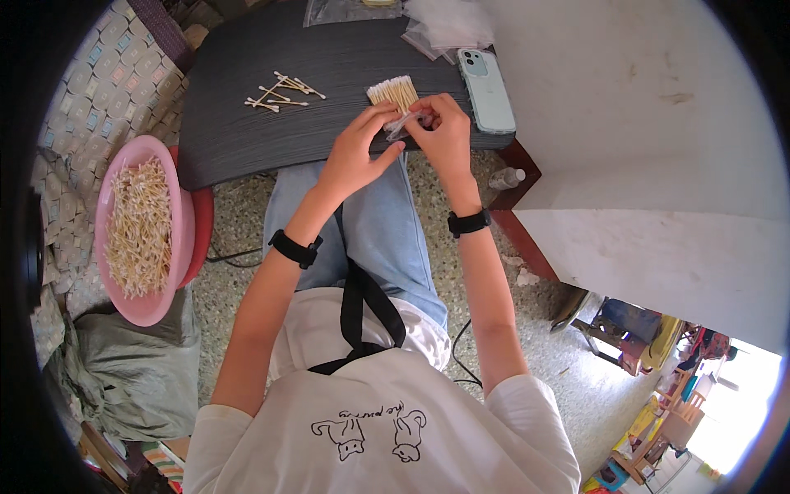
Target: The person removes cotton swabs from a pink bowl, aligns them on a table, and places them into small plastic bags by hand.
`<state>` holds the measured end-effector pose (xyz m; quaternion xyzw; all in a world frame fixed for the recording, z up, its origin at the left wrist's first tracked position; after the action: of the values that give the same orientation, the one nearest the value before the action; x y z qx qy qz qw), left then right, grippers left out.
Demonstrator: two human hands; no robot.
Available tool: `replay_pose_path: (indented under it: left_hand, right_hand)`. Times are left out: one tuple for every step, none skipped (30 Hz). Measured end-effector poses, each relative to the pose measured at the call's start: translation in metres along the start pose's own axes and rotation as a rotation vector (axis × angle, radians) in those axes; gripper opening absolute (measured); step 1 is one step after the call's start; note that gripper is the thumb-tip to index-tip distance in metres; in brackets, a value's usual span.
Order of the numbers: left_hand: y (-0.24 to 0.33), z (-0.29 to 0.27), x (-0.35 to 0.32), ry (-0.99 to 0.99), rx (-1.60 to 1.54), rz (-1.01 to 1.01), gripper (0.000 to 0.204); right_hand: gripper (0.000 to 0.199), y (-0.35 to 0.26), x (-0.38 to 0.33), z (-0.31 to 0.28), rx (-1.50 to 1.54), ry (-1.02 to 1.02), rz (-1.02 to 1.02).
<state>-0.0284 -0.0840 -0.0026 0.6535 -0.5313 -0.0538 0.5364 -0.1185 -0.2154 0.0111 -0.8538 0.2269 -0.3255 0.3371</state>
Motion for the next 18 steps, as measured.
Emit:
replay_pose_path:
  left_hand:
    - [0.000, 0.000, 0.000, -0.002, 0.003, 0.003, 0.041]
    - [0.000, -0.001, -0.001, -0.001, 0.003, 0.002, 0.041]
    - [-0.001, -0.001, -0.001, -0.013, -0.010, -0.009, 0.041]
    - [-0.001, -0.001, 0.000, -0.026, -0.022, -0.019, 0.041]
    - [-0.001, -0.002, 0.000, -0.025, -0.024, -0.017, 0.041]
    - [-0.001, -0.002, 0.000, -0.025, -0.038, -0.025, 0.042]
    - [-0.001, -0.002, 0.000, -0.024, -0.053, -0.032, 0.042]
    - [0.000, -0.002, 0.001, -0.023, -0.053, -0.031, 0.042]
    - [0.001, -0.001, 0.001, -0.025, -0.021, -0.026, 0.043]
    - [0.002, -0.001, 0.001, -0.028, 0.012, -0.021, 0.044]
    - [0.004, 0.001, 0.000, -0.029, 0.010, -0.021, 0.044]
    - [0.005, 0.002, -0.001, -0.041, 0.045, -0.005, 0.045]
    - [0.005, 0.002, -0.001, -0.053, 0.080, 0.010, 0.045]
    - [0.004, 0.002, -0.001, -0.051, 0.083, 0.009, 0.045]
    - [0.004, 0.002, 0.000, -0.056, 0.106, 0.020, 0.044]
    - [0.004, 0.003, -0.001, -0.060, 0.129, 0.030, 0.043]
    - [0.003, 0.003, -0.001, -0.061, 0.129, 0.028, 0.043]
    - [0.006, 0.003, 0.000, -0.056, 0.261, 0.069, 0.042]
  right_hand:
    - [0.017, 0.002, 0.000, 0.000, 0.035, -0.016, 0.017]
    - [0.017, 0.004, 0.000, -0.001, 0.035, -0.017, 0.017]
    - [0.016, 0.007, 0.001, -0.001, 0.083, -0.049, 0.041]
    - [0.015, 0.009, 0.002, -0.001, 0.131, -0.080, 0.066]
    - [0.015, 0.010, 0.001, -0.001, 0.129, -0.079, 0.066]
    - [0.014, 0.012, 0.001, 0.000, 0.165, -0.084, 0.085]
    - [0.013, 0.013, 0.001, 0.000, 0.202, -0.089, 0.104]
    - [0.013, 0.015, 0.002, 0.001, 0.201, -0.089, 0.102]
    - [0.013, 0.017, 0.004, 0.002, 0.208, -0.112, 0.116]
    - [0.014, 0.019, 0.004, 0.003, 0.215, -0.134, 0.130]
    - [0.014, 0.021, 0.003, 0.000, 0.214, -0.133, 0.130]
    - [0.015, 0.016, 0.004, -0.001, 0.206, -0.159, 0.142]
    - [0.016, 0.013, 0.005, -0.002, 0.198, -0.184, 0.154]
    - [0.016, 0.014, 0.006, -0.002, 0.200, -0.186, 0.152]
    - [0.017, 0.014, 0.005, -0.002, 0.259, -0.206, 0.166]
    - [0.018, 0.015, 0.004, -0.001, 0.318, -0.226, 0.180]
    - [0.018, 0.015, 0.004, -0.002, 0.319, -0.226, 0.181]
    - [0.019, 0.014, 0.004, -0.004, 0.260, -0.224, 0.160]
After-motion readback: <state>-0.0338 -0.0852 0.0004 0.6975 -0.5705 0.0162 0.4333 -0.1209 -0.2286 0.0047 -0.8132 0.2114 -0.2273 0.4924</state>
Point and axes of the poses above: each hand's wrist, its own x-axis towards the middle knuckle, its own z-axis out of the palm, y = z × x, the point moved 3 cm from there along x, towards the middle knuckle, and after that the axes turned 4 degrees about -x, right-handed, at the moved point
